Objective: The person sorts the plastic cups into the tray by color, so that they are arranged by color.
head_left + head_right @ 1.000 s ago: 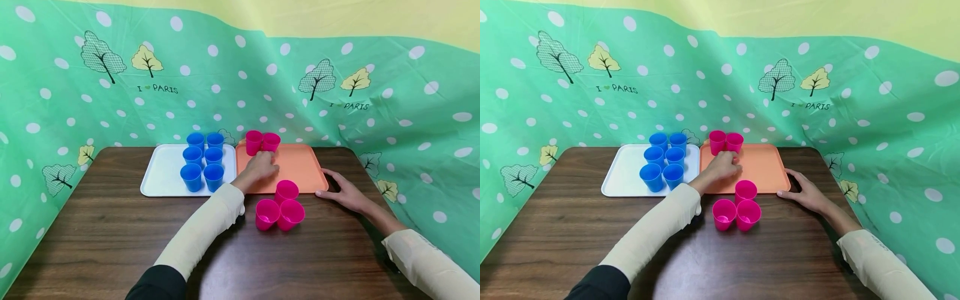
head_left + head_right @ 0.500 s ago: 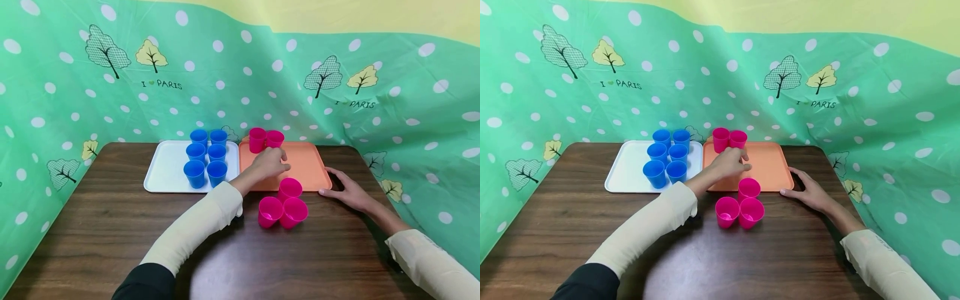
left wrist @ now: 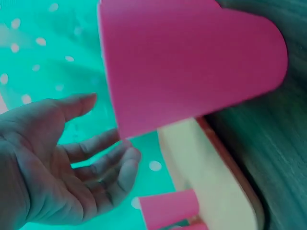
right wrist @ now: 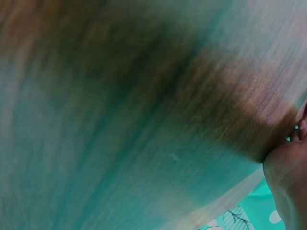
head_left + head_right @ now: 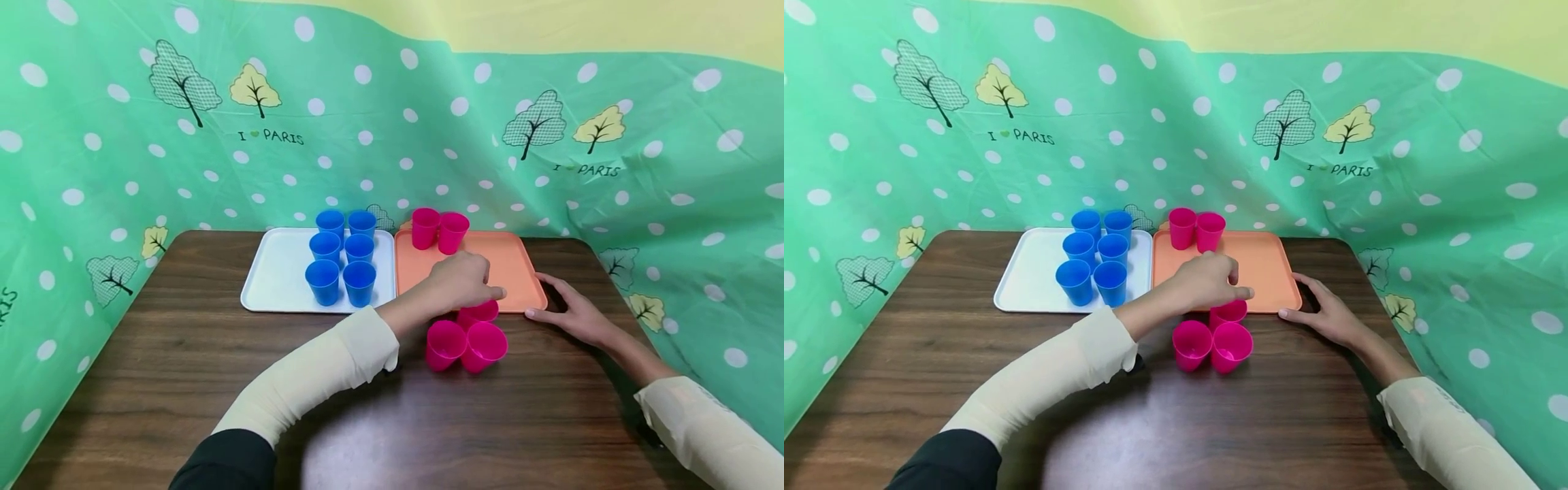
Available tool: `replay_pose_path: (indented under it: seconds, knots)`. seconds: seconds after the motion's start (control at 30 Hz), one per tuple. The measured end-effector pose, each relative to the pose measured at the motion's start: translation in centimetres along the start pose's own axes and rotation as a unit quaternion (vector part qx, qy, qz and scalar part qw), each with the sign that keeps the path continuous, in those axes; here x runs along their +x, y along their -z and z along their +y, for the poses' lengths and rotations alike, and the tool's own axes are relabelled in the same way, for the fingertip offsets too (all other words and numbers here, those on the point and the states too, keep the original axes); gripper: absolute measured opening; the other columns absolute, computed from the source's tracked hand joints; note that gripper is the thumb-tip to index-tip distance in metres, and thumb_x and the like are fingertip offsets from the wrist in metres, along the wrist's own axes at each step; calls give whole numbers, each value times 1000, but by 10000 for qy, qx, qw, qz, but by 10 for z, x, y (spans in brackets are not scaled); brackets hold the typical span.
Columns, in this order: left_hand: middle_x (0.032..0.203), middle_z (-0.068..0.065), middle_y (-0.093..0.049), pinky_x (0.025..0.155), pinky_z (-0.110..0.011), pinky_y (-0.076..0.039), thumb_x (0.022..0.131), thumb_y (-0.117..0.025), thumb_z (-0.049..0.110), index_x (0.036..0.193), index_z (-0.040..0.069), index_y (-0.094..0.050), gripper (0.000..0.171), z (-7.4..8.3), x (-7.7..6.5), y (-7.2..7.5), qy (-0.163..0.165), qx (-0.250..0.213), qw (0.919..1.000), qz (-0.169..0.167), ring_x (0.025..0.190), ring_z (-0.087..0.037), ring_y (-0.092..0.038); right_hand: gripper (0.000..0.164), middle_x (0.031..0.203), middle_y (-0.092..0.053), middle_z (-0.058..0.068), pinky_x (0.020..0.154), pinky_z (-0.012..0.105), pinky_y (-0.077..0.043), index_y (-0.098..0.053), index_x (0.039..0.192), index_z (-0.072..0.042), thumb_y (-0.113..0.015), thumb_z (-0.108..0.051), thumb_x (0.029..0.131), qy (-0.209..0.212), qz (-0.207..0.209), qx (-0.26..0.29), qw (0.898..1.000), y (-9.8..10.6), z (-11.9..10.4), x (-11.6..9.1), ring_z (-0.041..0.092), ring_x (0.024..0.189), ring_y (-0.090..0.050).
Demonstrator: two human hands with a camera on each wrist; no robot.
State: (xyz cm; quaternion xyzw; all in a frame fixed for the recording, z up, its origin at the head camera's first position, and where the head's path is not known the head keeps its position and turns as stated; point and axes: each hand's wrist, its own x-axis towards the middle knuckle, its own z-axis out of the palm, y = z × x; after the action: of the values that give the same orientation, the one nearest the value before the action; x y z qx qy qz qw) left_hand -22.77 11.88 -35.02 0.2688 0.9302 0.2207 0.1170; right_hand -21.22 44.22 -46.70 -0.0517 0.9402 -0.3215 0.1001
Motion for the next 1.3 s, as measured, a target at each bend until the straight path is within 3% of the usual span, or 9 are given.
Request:
replay_pose_path:
  seconds: [0.17,0.47,0.7,0.87,1.3]
  knots:
    - [90,7,-67,65,-27,-52,104,-76,58,95,22,-67,39,14,-13,-1,110,520,9985,-106,80,-10,-65,107,182,-25,31,127,85,-25,-23,180,-9,-82,-54,103,85,42,-2,10000,2,-1,-1,58,167,-23]
    - [101,7,-67,69,-28,-54,97,-85,51,113,22,-69,37,17,-18,-1,37,521,9984,-220,89,-9,-62,108,181,-26,31,127,85,-25,-23,180,-9,-82,-55,102,99,18,-24,9999,4,-4,2,58,167,-24]
    - [92,6,-66,65,-24,-54,94,-88,38,99,19,-66,29,15,-16,-4,-214,433,9988,-77,87,-10,-62,107,182,-26,31,127,84,-26,-23,180,-9,-82,-55,102,98,18,-55,9999,3,-2,1,57,168,-24]
    - [83,4,-67,59,-22,-52,93,-89,35,90,17,-65,31,13,-15,-6,-404,271,9988,9,74,-10,-64,108,182,-24,31,127,84,-26,-22,180,-9,-82,-55,103,85,-9,-43,10000,1,-1,0,58,168,-22]
    - [61,6,-54,50,-21,-40,91,-92,40,76,16,-65,40,15,-8,-4,-375,180,9990,142,54,-7,-50,108,182,-24,32,127,85,-26,-22,180,-9,-81,-55,103,122,-18,-44,9999,1,0,0,58,168,-22]
